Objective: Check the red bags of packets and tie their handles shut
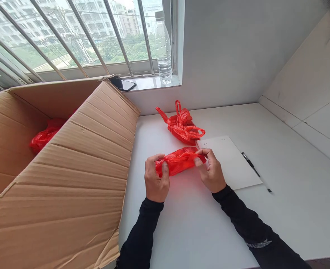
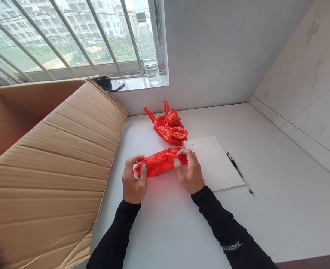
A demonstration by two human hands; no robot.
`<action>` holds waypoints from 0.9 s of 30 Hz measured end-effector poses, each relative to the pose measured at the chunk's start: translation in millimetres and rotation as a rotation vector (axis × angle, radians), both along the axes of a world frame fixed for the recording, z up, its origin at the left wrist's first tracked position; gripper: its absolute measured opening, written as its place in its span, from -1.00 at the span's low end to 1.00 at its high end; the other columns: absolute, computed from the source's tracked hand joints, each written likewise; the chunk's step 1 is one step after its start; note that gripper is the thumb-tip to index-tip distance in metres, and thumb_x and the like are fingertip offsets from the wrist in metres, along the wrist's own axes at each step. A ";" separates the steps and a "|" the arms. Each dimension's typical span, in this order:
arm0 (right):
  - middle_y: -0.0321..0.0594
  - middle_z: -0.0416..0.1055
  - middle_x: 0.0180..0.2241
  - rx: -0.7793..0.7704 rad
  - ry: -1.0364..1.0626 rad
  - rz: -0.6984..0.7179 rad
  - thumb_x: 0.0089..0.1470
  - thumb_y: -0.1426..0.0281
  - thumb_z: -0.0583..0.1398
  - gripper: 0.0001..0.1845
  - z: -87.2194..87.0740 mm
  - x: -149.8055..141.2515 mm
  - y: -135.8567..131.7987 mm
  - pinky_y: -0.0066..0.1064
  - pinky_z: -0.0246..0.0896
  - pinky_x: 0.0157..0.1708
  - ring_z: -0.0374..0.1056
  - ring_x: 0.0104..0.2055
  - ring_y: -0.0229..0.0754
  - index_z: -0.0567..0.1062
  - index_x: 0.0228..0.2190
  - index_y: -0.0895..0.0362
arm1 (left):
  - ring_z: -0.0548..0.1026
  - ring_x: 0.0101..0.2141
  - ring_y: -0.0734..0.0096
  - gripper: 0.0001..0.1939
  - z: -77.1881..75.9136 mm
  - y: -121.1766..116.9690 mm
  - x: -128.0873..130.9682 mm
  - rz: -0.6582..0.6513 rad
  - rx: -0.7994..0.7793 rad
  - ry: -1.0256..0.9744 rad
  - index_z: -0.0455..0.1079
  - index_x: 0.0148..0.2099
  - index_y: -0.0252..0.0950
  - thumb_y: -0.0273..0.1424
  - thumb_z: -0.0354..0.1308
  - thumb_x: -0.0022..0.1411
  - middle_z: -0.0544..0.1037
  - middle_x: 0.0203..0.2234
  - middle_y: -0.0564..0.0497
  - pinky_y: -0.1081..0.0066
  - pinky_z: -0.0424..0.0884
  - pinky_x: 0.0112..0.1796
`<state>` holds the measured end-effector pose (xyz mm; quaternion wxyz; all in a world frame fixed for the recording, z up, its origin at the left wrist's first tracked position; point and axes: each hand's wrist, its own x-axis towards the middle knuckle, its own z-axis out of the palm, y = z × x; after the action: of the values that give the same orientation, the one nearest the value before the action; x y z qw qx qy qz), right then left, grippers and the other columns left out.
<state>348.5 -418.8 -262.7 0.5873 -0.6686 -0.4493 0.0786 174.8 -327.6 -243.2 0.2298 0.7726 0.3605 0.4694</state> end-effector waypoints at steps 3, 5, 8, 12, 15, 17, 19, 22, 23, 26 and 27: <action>-0.18 0.46 -0.06 -0.006 0.002 0.085 0.22 0.16 0.23 -0.68 3.5 -5.0 0.0 -0.13 0.33 0.00 0.36 -0.03 -0.01 0.46 -0.04 0.00 | 0.45 -0.04 0.20 -0.72 5.3 -6.7 0.7 -0.122 0.050 0.057 0.37 0.07 -0.21 -0.41 0.09 0.33 0.52 -0.09 -0.09 0.13 0.36 0.04; -0.20 0.48 -0.10 0.000 -0.001 0.120 0.21 0.19 0.24 -0.74 5.0 -6.5 0.0 -0.12 0.30 0.03 0.35 -0.03 -0.01 0.50 -0.08 -0.02 | 0.44 -0.02 0.17 -0.73 8.3 -9.2 0.7 -0.170 0.060 0.094 0.41 0.05 -0.19 -0.41 0.14 0.30 0.54 -0.08 -0.08 0.11 0.35 0.05; -0.22 0.48 -0.16 0.018 0.041 0.121 0.21 0.24 0.24 -0.83 4.6 -6.5 -0.2 -0.17 0.34 -0.03 0.39 -0.09 -0.05 0.50 -0.16 0.00 | 0.44 -0.02 0.16 -0.67 9.0 -9.9 1.7 -0.208 0.064 0.112 0.42 0.07 -0.17 -0.38 0.21 0.25 0.55 -0.06 -0.07 0.12 0.36 0.05; -0.21 0.45 -0.17 0.078 0.171 0.062 0.25 0.21 0.18 -0.83 0.4 -2.5 0.4 -0.27 0.37 -0.17 0.42 -0.17 -0.09 0.42 -0.19 0.03 | 0.49 -0.20 0.23 -0.93 2.5 -4.6 3.2 -0.119 0.022 0.083 0.45 -0.18 -0.19 -0.37 0.15 0.32 0.59 -0.31 0.00 0.20 0.40 -0.10; -0.22 0.41 -0.23 0.161 0.277 -0.050 0.31 0.20 0.09 -0.82 -4.7 3.4 1.5 -0.29 0.36 -0.20 0.39 -0.19 -0.12 0.33 -0.18 0.03 | 0.47 -0.31 0.29 -0.89 -1.9 1.5 0.8 0.033 -0.039 0.019 0.41 -0.22 -0.22 -0.36 0.08 0.37 0.53 -0.37 0.01 0.28 0.41 -0.22; -0.24 0.40 -0.28 0.182 0.329 -0.064 0.30 0.22 0.08 -0.83 -6.8 6.3 2.0 -0.29 0.35 -0.20 0.39 -0.23 -0.13 0.30 -0.17 0.03 | 0.44 -0.35 0.32 -0.89 -1.9 2.8 -1.3 0.093 -0.054 -0.021 0.39 -0.23 -0.23 -0.36 0.08 0.37 0.50 -0.37 0.01 0.31 0.40 -0.26; -0.22 0.41 -0.27 0.182 0.360 -0.026 0.26 0.23 0.11 -0.80 -5.9 6.3 2.1 -0.26 0.37 -0.19 0.41 -0.23 -0.11 0.29 -0.12 0.03 | 0.43 -0.31 0.31 -0.91 0.4 0.4 -1.9 0.098 -0.036 -0.048 0.41 -0.18 -0.24 -0.38 0.08 0.35 0.49 -0.32 -0.01 0.30 0.40 -0.22; -0.14 0.42 -0.12 0.160 0.379 0.069 0.16 0.23 0.23 -0.63 0.7 1.5 0.6 -0.22 0.34 -0.09 0.39 -0.09 -0.04 0.35 -0.02 0.04 | 0.43 -0.17 0.25 -0.73 4.0 -6.4 1.2 0.040 0.002 -0.051 0.42 0.01 -0.25 -0.38 0.19 0.24 0.48 -0.17 -0.07 0.23 0.39 -0.10; -0.14 0.42 -0.10 0.147 0.389 0.103 0.13 0.23 0.27 -0.61 3.2 -0.5 -0.1 -0.23 0.32 -0.07 0.37 -0.07 -0.03 0.39 -0.03 0.05 | 0.43 -0.14 0.23 -0.69 4.2 -7.8 2.6 0.028 0.005 -0.050 0.44 0.02 -0.25 -0.37 0.23 0.21 0.47 -0.16 -0.08 0.22 0.39 -0.08; -0.25 0.41 -0.25 0.127 0.432 0.137 0.13 0.21 0.32 -0.73 6.8 -3.5 -1.5 -0.32 0.26 -0.17 0.33 -0.23 -0.13 0.45 -0.20 0.07 | 0.42 -0.17 0.26 -0.85 2.5 -6.8 4.7 0.073 -0.019 -0.084 0.52 -0.16 -0.27 -0.34 0.26 0.22 0.44 -0.25 -0.06 0.28 0.39 -0.13; -0.29 0.38 -0.31 0.142 0.449 0.110 0.15 0.19 0.30 -0.76 6.3 -3.1 -1.4 -0.35 0.23 -0.23 0.30 -0.29 -0.17 0.44 -0.25 0.07 | 0.41 -0.21 0.29 -0.88 1.7 -5.1 4.2 0.113 -0.032 -0.109 0.53 -0.22 -0.27 -0.34 0.24 0.24 0.42 -0.29 -0.05 0.31 0.39 -0.16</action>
<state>345.3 -420.2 -256.4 0.7127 -0.5659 -0.3476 0.2256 179.1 -332.7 -241.4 0.2343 0.7205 0.3979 0.5173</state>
